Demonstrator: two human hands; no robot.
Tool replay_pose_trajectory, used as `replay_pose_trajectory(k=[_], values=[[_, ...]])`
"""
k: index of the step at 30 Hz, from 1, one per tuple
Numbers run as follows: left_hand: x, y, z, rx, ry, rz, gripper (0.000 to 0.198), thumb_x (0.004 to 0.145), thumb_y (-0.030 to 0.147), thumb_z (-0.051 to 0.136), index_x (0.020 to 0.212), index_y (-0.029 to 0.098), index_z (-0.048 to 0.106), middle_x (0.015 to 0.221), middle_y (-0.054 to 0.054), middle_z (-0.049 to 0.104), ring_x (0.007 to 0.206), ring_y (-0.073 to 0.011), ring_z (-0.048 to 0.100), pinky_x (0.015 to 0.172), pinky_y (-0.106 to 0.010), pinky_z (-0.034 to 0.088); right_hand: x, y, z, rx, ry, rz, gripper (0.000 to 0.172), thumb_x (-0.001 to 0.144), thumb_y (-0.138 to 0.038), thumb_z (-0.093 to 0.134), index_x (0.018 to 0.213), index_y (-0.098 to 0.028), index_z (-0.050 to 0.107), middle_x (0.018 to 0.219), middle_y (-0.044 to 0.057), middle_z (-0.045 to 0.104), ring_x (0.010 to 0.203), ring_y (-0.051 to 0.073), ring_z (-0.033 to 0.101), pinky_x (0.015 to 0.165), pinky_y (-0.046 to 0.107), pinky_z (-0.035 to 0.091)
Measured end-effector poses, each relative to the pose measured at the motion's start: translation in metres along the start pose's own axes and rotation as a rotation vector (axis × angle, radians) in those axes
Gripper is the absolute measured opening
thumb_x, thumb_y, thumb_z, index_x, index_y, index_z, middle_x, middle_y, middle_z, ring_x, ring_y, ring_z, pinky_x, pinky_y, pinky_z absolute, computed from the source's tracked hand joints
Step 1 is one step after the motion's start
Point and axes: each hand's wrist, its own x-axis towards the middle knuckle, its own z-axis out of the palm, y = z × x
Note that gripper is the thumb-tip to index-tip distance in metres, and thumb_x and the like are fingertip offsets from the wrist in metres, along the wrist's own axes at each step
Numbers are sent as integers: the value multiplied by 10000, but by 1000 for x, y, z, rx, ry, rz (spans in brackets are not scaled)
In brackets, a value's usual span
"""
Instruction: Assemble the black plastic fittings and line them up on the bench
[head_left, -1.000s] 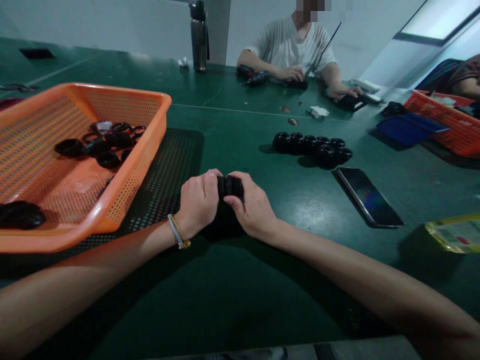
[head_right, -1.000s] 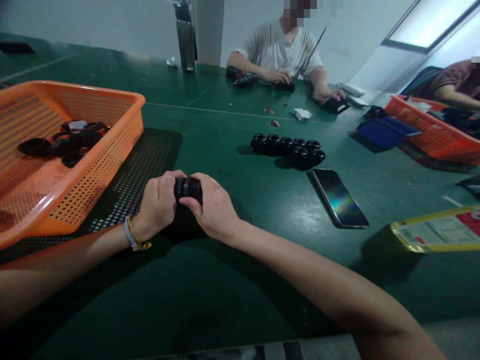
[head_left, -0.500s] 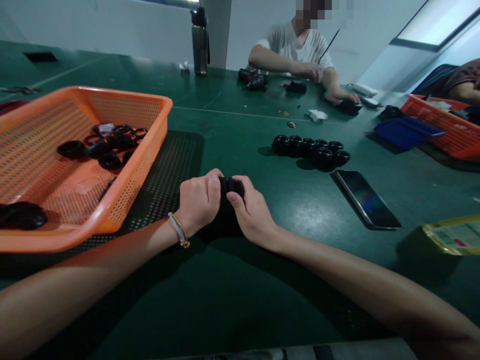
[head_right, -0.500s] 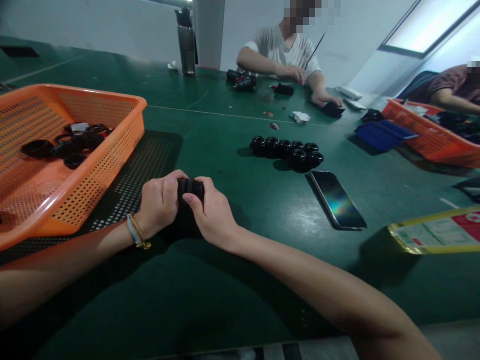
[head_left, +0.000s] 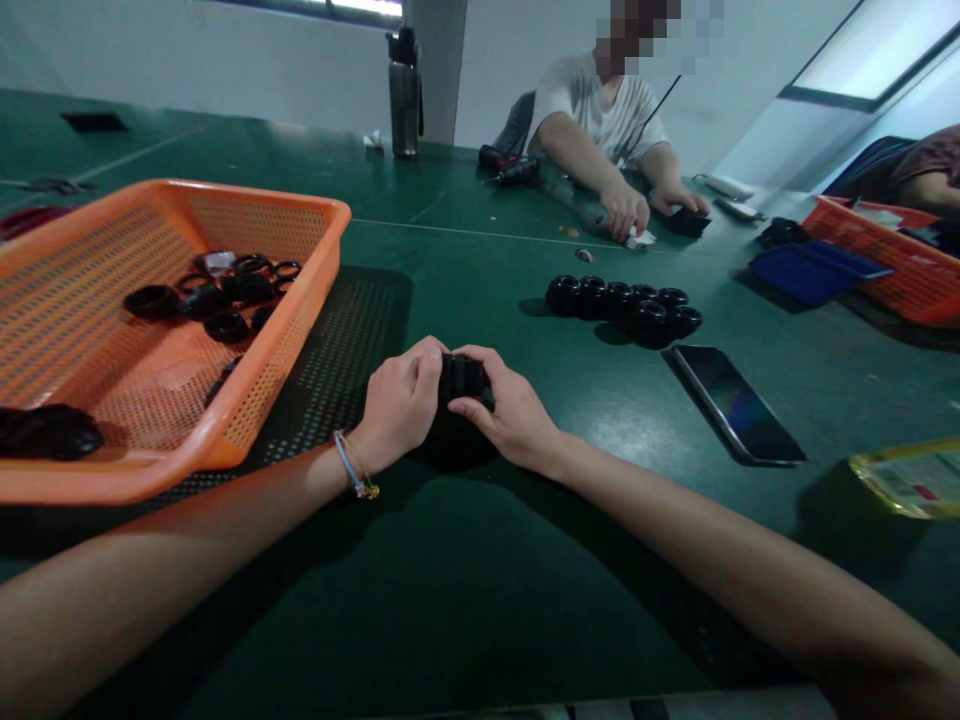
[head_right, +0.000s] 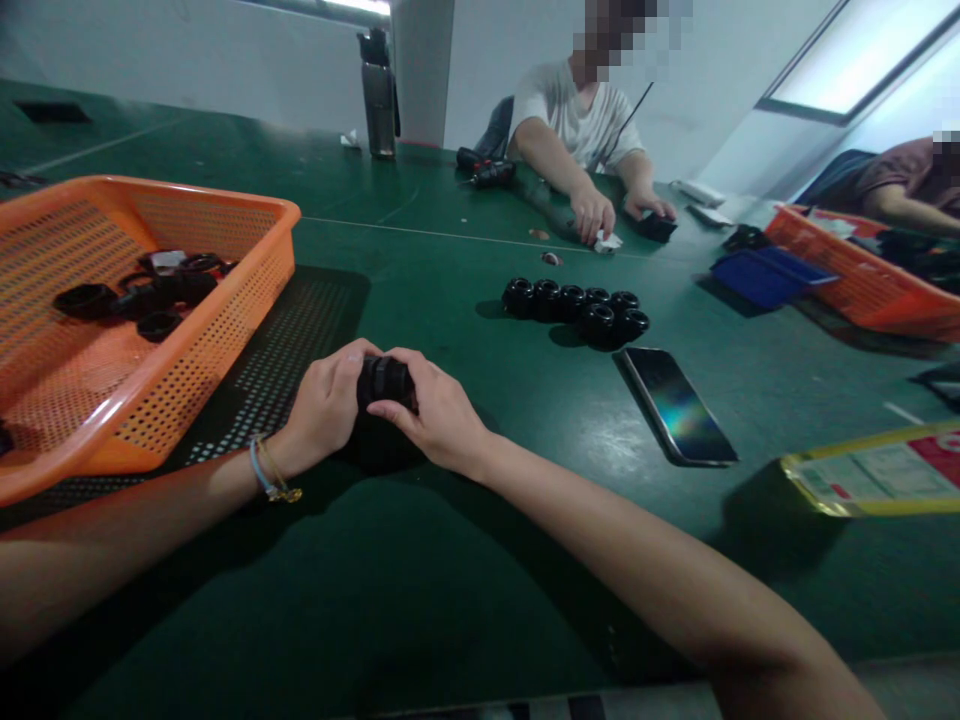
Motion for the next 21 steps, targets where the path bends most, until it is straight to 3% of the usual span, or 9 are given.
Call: replay_pose_trajectory(k=[4,9,15,21], values=[[2,-4,3,-178,-37,-75,371,868,395,230,645,205,457,583,-15,499,568,-166,493,540,-268,372,1,7,-1,-91,49,-106,439,894,-552,371,1116,-178,432,1034,126,636,918,227,620,761,378,517],[1,-4,3,-318,-96,-156,476,905,439,205,583,205,466,455,9,436,459,-142,455,465,-251,343,2,5,-3,-121,31,-198,438,899,-543,366,1122,-174,445,944,101,646,839,209,610,719,355,528],[0,-2,5,-163,-16,-142,441,883,357,233,626,183,546,579,-41,564,576,-174,527,587,-290,413,0,5,-1,-133,28,-197,441,908,-536,342,1097,-152,448,968,127,638,855,222,605,736,378,524],[-3,0,5,-87,24,-84,508,888,335,173,683,162,605,595,-64,580,572,-181,543,600,-300,427,-4,-2,1,-54,34,-66,423,905,-542,351,1103,-177,431,1028,130,629,928,236,610,762,400,516]])
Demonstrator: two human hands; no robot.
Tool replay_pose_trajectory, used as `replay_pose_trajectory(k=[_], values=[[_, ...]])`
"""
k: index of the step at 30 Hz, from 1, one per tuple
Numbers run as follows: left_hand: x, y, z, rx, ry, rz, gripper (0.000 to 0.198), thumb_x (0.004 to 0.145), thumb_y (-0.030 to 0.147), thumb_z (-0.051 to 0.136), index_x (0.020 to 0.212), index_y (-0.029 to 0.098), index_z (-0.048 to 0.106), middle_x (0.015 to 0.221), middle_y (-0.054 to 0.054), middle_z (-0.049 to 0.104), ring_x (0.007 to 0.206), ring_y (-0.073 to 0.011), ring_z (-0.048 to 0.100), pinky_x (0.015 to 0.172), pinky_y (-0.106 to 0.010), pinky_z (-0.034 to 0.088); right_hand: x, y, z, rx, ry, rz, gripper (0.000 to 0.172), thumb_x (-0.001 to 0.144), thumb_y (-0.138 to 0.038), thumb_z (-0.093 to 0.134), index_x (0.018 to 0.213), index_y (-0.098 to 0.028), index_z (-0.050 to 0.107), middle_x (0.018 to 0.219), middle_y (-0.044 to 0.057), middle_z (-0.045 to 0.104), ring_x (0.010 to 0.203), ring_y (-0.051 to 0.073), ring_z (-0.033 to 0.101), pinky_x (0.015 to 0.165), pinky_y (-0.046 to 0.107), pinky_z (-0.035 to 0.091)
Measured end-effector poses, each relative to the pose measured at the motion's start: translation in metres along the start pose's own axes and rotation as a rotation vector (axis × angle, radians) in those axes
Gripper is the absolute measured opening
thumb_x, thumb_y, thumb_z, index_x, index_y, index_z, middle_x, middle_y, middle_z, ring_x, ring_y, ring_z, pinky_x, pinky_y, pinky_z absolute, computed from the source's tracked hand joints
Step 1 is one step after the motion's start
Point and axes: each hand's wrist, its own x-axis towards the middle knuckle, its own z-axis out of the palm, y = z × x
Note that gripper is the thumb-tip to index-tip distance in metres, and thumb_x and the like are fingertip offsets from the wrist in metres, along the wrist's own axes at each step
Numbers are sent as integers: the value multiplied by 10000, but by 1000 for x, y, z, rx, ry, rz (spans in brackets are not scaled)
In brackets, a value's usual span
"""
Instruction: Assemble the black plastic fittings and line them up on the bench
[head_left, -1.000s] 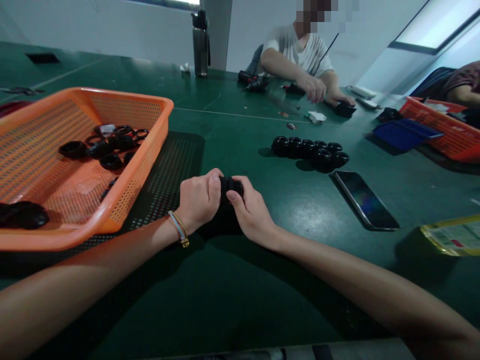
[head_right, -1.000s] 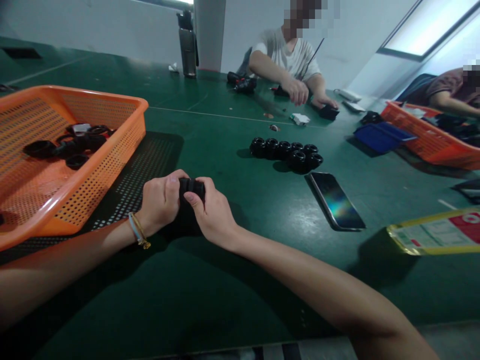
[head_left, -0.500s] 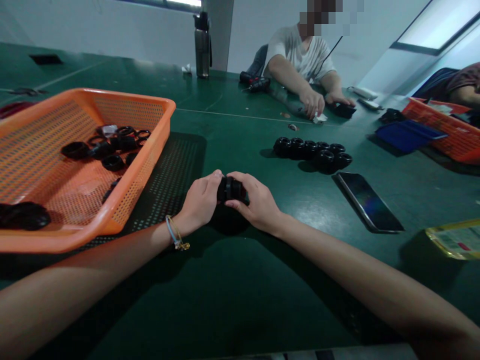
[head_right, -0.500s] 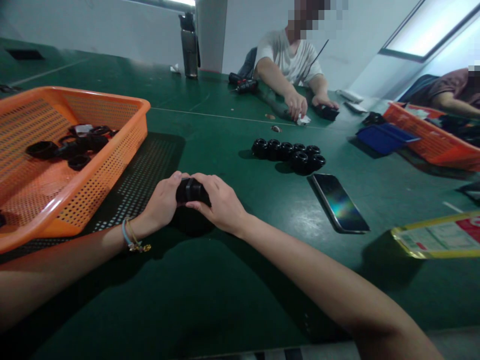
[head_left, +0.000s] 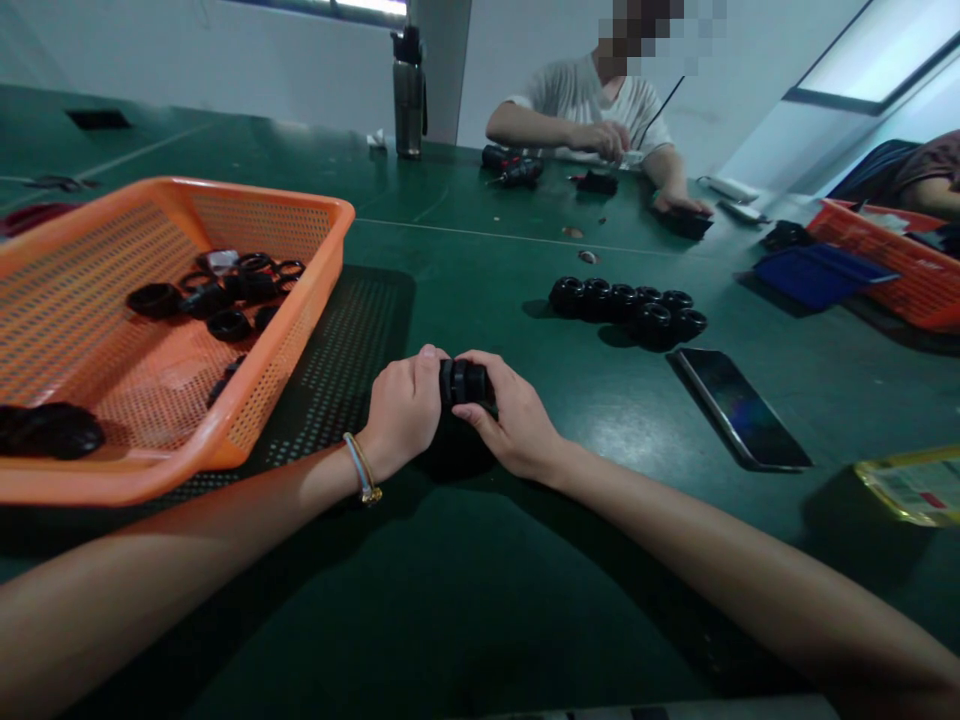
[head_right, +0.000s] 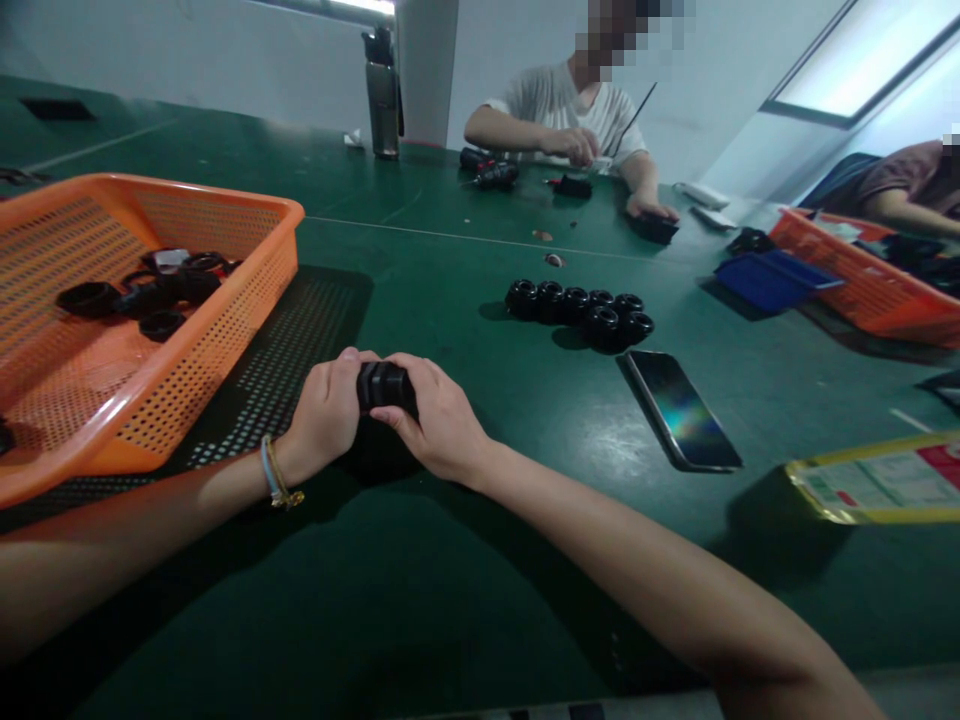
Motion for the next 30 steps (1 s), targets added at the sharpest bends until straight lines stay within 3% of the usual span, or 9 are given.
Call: replay_pose_trajectory(k=[7,20,25,30], values=[[-2,2,-5,166,36,148,539,885,311,153,732,155,646,566,-55,595,500,-167,530,518,-277,365,-2,-13,0,98,12,179,368,897,-506,391,1083,-191,433,986,106,633,823,217,624,703,377,516],[1,2,-9,315,69,302,566,917,306,122,802,143,652,590,-66,644,500,-172,580,501,-269,367,1,-22,-1,262,33,355,291,855,-423,466,1028,-189,461,807,44,611,668,178,577,593,319,469],[5,1,-11,406,85,414,554,927,315,112,805,148,626,557,-52,613,483,-170,568,491,-268,345,3,-24,-2,343,39,465,290,857,-427,463,1008,-180,482,759,28,597,652,161,559,588,304,443],[7,-1,-14,495,65,446,549,928,305,95,816,159,612,545,-44,597,492,-166,559,498,-266,334,2,-25,-1,404,43,483,295,850,-432,481,1001,-179,491,765,27,598,656,150,546,604,303,441]])
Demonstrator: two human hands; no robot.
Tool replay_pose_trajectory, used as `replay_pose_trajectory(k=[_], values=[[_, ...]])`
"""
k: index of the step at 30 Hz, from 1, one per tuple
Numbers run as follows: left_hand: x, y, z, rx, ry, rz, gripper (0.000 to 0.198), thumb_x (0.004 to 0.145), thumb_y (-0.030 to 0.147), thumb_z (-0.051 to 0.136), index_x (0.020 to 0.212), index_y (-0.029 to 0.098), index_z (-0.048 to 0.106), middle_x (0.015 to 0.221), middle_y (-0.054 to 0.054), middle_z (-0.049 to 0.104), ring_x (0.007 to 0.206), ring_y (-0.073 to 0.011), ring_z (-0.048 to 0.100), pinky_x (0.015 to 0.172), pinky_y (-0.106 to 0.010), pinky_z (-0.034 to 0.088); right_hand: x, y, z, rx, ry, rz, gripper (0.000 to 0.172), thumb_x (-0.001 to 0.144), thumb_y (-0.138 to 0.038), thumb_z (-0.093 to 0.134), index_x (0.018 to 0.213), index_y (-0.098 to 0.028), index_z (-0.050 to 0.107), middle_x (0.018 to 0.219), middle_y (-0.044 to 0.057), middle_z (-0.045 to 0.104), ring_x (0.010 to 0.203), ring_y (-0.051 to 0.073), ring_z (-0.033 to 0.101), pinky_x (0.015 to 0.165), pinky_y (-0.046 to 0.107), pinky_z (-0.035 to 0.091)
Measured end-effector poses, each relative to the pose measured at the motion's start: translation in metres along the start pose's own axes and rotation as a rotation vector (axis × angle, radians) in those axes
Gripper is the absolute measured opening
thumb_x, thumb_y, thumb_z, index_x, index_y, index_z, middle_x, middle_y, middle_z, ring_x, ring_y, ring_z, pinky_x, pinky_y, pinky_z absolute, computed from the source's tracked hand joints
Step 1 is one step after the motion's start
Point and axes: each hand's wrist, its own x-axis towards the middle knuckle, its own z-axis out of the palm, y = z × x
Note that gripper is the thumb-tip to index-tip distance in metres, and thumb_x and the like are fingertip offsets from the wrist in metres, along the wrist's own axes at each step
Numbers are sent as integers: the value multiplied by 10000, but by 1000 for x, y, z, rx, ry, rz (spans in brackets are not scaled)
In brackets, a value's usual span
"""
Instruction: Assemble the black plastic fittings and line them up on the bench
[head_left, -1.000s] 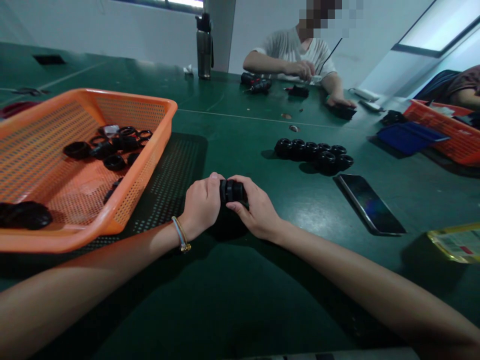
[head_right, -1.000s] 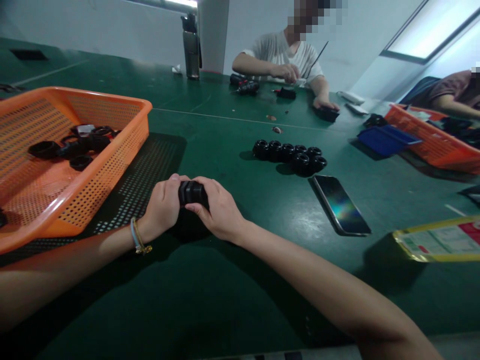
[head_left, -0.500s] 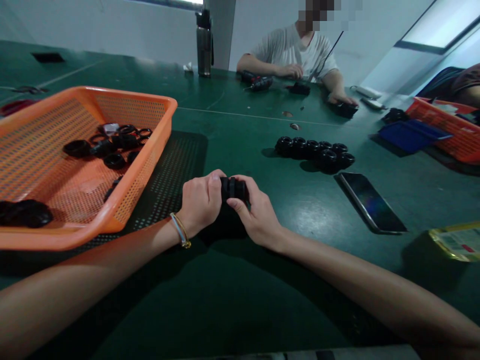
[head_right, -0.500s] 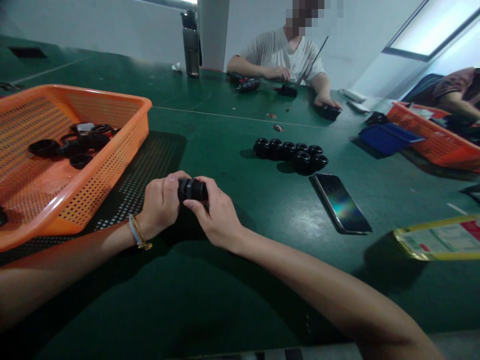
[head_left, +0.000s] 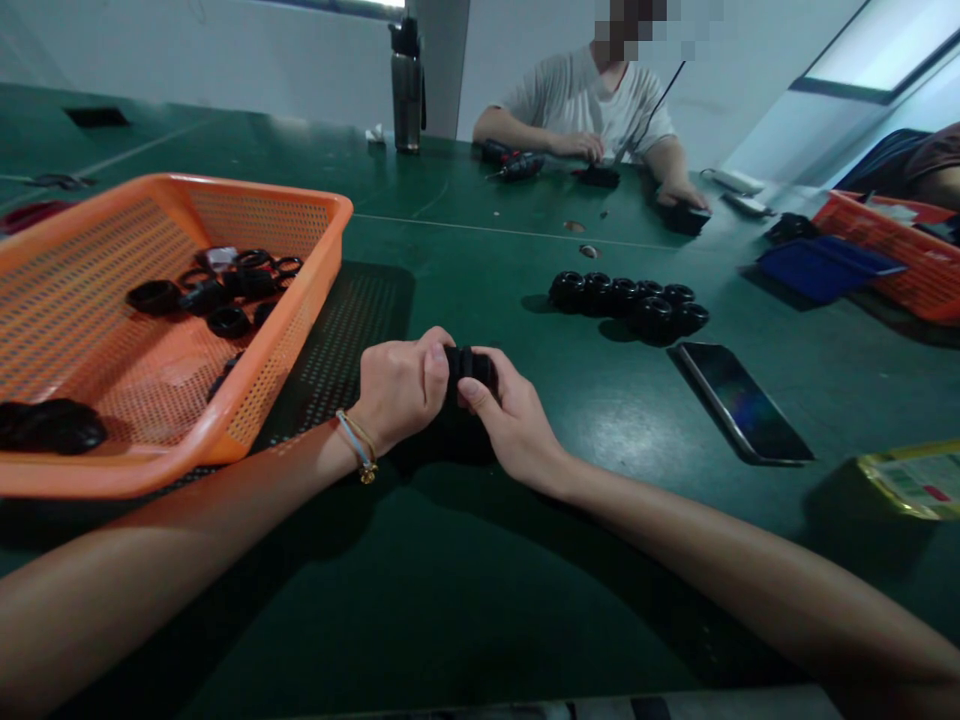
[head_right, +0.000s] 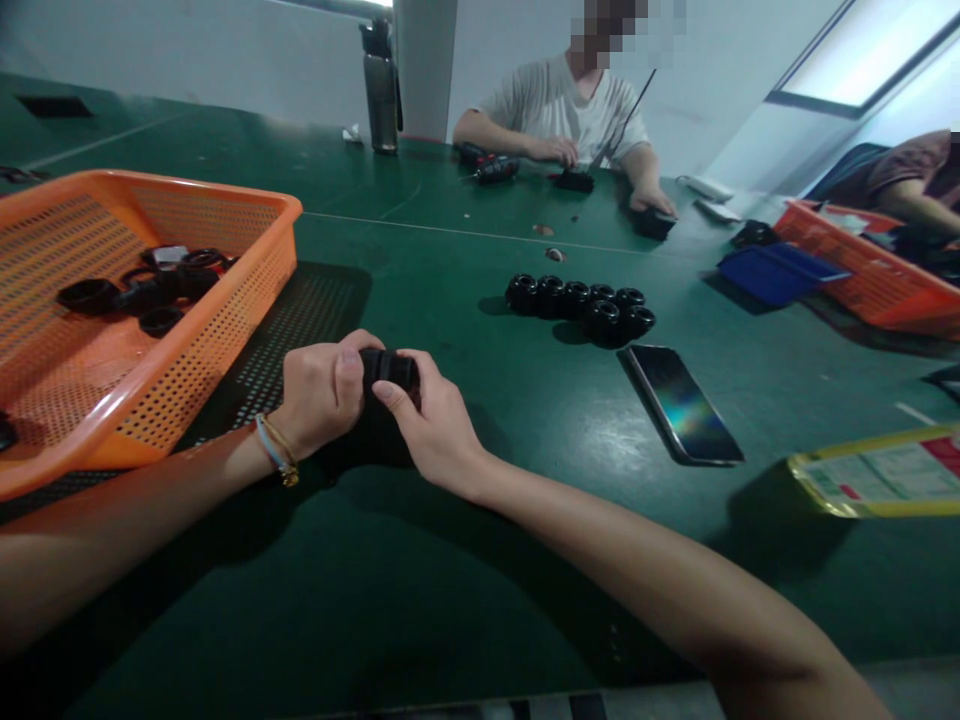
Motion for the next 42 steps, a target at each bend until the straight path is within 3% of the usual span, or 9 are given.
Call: replay_pose_trajectory(k=[5,9,12,16,20,27,32,37,42], values=[[0,-2,-1,54,-17,49,500,916,298,130,821,158,601,547,-45,586,500,-169,550,510,-271,331,-1,3,2,52,-18,30,317,869,-458,452,1003,-173,490,716,14,587,624,137,543,593,294,443],[2,-2,2,-39,-46,-29,450,908,308,167,824,167,586,564,-32,573,495,-165,541,499,-267,322,4,7,0,7,-43,-12,337,874,-485,441,1016,-182,475,728,12,593,627,140,558,581,285,444],[4,-1,7,-198,-54,-141,426,900,329,187,801,172,570,596,-30,565,518,-167,536,506,-269,340,11,14,-5,-143,-37,-102,394,863,-544,434,1025,-188,481,803,39,614,662,164,579,591,307,460],[3,-1,14,-544,-96,-296,419,909,361,200,715,181,524,581,-18,522,530,-151,515,496,-250,379,19,23,-11,-270,-36,-329,466,851,-608,408,1062,-199,486,1007,101,630,891,225,605,759,397,502],[1,-1,18,-753,-94,-422,395,913,377,233,702,188,508,558,1,488,487,-129,478,440,-225,365,21,27,-12,-352,-67,-451,457,865,-580,412,1124,-209,471,1046,112,633,978,243,595,840,443,496],[3,-2,17,-708,-67,-431,364,893,348,257,687,194,515,545,3,494,549,-147,496,514,-256,389,19,28,-12,-392,-91,-474,423,898,-478,418,1225,-211,395,1168,136,590,1060,260,572,884,476,481],[4,-1,15,-804,-61,-450,316,856,358,319,623,196,457,533,17,427,488,-122,431,433,-235,344,18,27,-12,-420,-81,-485,355,893,-406,450,1185,-206,417,1093,122,617,988,257,588,851,473,489],[4,1,14,-918,-100,-490,289,848,396,321,726,191,485,633,9,430,435,-102,424,347,-218,331,18,26,-13,-441,-17,-555,323,879,-314,492,1174,-202,424,1049,114,625,938,249,589,817,460,492],[3,1,13,-652,-26,-359,324,880,354,279,667,195,464,664,-18,486,625,-147,511,571,-261,443,18,26,-14,-450,-32,-548,333,893,-355,470,1191,-216,416,1093,112,612,965,252,576,816,457,485]])
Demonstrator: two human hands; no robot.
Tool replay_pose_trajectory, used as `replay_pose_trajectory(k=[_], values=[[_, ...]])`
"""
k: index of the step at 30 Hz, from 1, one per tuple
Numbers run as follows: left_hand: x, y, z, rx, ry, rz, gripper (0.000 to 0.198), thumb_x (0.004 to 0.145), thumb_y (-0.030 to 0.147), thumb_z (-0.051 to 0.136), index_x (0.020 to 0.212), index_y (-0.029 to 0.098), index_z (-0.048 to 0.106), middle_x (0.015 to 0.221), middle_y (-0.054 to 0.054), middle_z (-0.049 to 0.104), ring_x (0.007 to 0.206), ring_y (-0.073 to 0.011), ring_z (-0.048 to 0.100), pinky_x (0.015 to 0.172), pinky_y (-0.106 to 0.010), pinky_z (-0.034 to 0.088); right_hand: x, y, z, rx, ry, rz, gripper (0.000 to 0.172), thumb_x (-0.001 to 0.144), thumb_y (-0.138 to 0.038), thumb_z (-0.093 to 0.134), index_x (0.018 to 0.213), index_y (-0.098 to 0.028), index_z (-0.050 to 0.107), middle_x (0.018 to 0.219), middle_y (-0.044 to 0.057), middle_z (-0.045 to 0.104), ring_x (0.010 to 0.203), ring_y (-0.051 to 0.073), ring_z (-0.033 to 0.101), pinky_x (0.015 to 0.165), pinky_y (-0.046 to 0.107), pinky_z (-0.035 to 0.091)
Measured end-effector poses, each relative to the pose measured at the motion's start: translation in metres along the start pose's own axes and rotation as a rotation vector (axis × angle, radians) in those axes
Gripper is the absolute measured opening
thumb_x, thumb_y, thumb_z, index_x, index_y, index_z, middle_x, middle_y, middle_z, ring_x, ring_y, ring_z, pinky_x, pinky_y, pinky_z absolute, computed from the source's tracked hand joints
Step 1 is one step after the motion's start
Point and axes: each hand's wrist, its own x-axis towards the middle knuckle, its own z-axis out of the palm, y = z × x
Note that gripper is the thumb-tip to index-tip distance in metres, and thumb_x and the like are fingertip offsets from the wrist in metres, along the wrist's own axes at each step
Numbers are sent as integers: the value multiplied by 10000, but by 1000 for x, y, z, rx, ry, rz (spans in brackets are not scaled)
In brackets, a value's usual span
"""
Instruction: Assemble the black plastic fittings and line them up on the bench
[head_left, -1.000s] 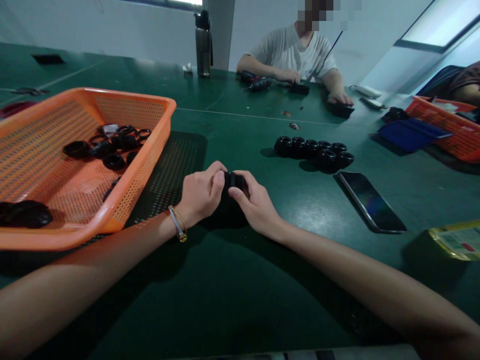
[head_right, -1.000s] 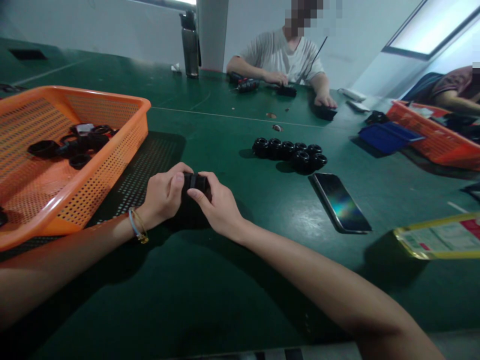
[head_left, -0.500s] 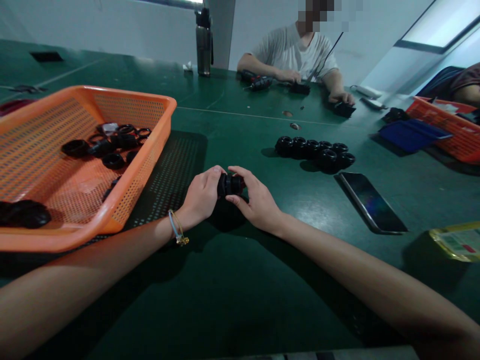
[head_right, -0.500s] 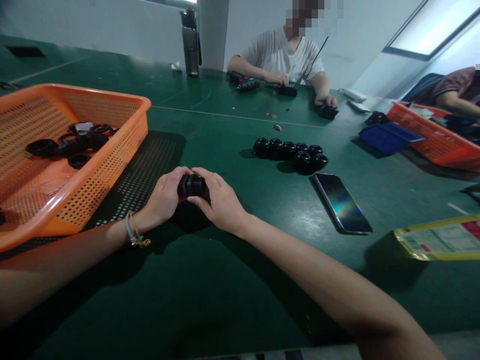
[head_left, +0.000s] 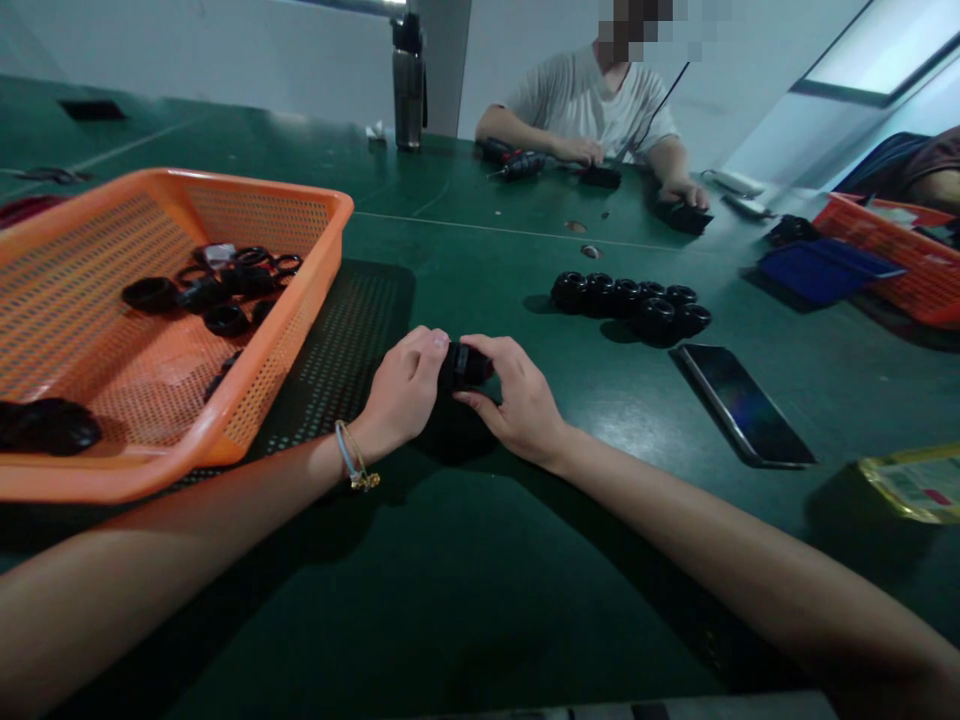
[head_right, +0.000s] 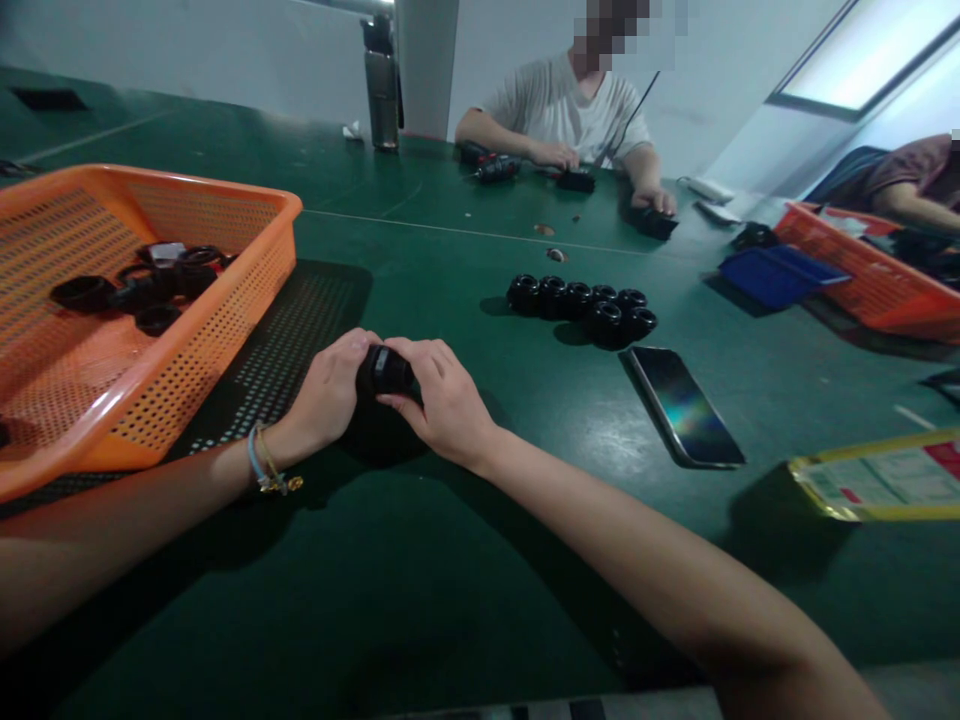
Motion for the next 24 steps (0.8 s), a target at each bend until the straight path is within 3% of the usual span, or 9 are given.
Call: replay_pose_trajectory(k=[7,16,24], values=[[-6,0,0,187,-33,39,420,904,299,180,730,180,543,619,-34,569,588,-168,540,575,-278,420,-2,1,4,-7,-40,21,453,899,-566,322,1149,-200,418,1022,125,620,908,253,590,792,450,505],[-13,9,-9,376,-36,176,537,914,308,134,812,158,640,583,-49,590,509,-167,538,521,-275,365,-7,-16,4,28,7,73,425,903,-567,309,1113,-207,392,1031,127,616,909,247,613,760,425,522],[-9,8,-10,603,14,307,603,929,328,63,811,153,628,543,-50,607,478,-164,558,482,-260,335,-6,-27,4,194,7,342,410,896,-561,323,1059,-196,417,881,83,621,711,201,605,611,346,493]])
